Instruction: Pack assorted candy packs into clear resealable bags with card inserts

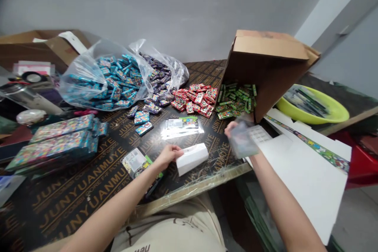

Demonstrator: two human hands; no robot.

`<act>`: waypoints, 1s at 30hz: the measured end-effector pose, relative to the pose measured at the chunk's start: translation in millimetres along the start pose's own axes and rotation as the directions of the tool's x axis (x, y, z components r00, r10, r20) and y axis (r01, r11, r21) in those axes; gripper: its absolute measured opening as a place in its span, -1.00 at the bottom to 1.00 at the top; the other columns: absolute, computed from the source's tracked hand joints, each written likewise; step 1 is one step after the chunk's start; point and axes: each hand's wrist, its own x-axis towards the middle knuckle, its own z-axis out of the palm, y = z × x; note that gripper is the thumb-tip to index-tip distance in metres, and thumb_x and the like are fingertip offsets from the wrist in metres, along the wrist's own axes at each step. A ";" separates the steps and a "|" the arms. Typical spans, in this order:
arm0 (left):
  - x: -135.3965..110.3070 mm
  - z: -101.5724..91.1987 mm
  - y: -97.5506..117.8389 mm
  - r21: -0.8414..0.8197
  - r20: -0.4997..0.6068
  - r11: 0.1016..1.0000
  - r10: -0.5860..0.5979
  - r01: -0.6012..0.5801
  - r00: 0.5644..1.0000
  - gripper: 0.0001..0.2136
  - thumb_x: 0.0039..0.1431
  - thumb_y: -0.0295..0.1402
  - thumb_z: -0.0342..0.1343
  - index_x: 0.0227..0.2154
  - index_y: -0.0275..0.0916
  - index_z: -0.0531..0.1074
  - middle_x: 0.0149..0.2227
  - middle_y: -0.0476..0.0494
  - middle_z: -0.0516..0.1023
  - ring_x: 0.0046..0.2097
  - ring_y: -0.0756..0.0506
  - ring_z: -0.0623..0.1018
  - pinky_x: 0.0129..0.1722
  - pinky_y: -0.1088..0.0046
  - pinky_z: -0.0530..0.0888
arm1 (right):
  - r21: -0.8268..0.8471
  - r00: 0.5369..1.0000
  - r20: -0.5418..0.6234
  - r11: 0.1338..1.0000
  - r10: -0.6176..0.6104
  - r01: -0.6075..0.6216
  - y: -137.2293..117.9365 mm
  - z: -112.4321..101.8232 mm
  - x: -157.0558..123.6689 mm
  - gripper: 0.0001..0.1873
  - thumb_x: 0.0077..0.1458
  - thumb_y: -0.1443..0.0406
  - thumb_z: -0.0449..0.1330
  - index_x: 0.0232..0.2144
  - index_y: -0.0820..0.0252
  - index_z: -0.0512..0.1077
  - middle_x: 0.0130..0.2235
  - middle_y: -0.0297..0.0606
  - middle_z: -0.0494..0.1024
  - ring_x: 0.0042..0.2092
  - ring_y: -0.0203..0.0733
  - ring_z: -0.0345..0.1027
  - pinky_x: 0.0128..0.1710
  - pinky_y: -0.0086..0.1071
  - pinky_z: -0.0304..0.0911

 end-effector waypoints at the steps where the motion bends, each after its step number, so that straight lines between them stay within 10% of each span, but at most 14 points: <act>1: 6.6 12.8 -1.4 0.019 -0.010 1.000 0.006 -0.006 1.000 -0.85 -0.27 -0.42 0.27 -0.61 -0.35 0.41 -0.67 0.06 0.36 -0.61 0.08 0.32 -0.61 0.58 0.24 | -0.041 0.999 0.053 0.999 0.007 -0.005 1.6 11.3 2.5 -0.65 -0.19 0.02 0.20 -0.47 0.17 0.36 -0.52 -0.33 0.39 -0.50 -0.29 0.23 -0.47 -0.39 0.12; 9: 35.2 22.3 -2.2 0.107 0.033 0.991 -0.082 0.078 0.996 -0.85 0.13 -0.35 0.06 -0.39 -0.36 0.39 -0.50 0.03 0.43 -0.52 0.09 0.41 -0.51 0.53 0.41 | -0.406 0.992 0.129 0.913 0.017 0.037 44.6 76.1 0.8 -0.77 -0.30 0.28 0.33 -0.48 0.25 0.46 -0.40 -0.28 0.43 -0.28 -0.16 0.27 -0.18 -0.23 0.09; 15: 29.4 14.0 -7.6 0.009 -0.023 0.999 -0.048 0.048 0.999 -0.72 -0.20 -0.62 0.21 -0.32 -0.42 0.40 -0.65 0.07 0.42 -0.62 0.06 0.40 -0.54 0.51 0.43 | -0.626 0.982 0.123 0.757 -0.143 0.188 33.4 100.6 1.6 -0.54 -0.09 0.31 0.25 -0.06 0.09 0.36 -0.07 -0.12 0.34 -0.02 -0.03 0.15 -0.06 -0.15 -0.02; 21: 27.8 15.4 -12.6 -0.063 -0.044 0.998 -0.011 0.009 0.999 -0.64 -0.28 -0.63 0.22 -0.29 -0.40 0.40 -0.65 0.05 0.45 -0.63 0.05 0.42 -0.56 0.51 0.43 | -0.626 0.982 0.146 0.757 -0.119 0.185 39.3 142.3 6.9 -0.92 -0.02 0.38 0.19 -0.38 0.17 0.44 -0.32 -0.26 0.37 -0.22 -0.19 0.22 -0.20 -0.32 0.11; 30: 31.3 15.5 -20.7 -0.068 -0.017 0.997 0.031 -0.032 0.999 -0.65 -0.30 -0.64 0.21 -0.32 -0.39 0.40 -0.64 0.04 0.46 -0.63 0.05 0.41 -0.57 0.53 0.39 | -0.597 0.943 0.249 0.732 -0.220 0.328 27.9 143.5 7.3 -0.83 -0.03 0.43 0.18 -0.32 0.15 0.44 -0.22 -0.21 0.39 -0.15 -0.15 0.22 -0.16 -0.28 0.11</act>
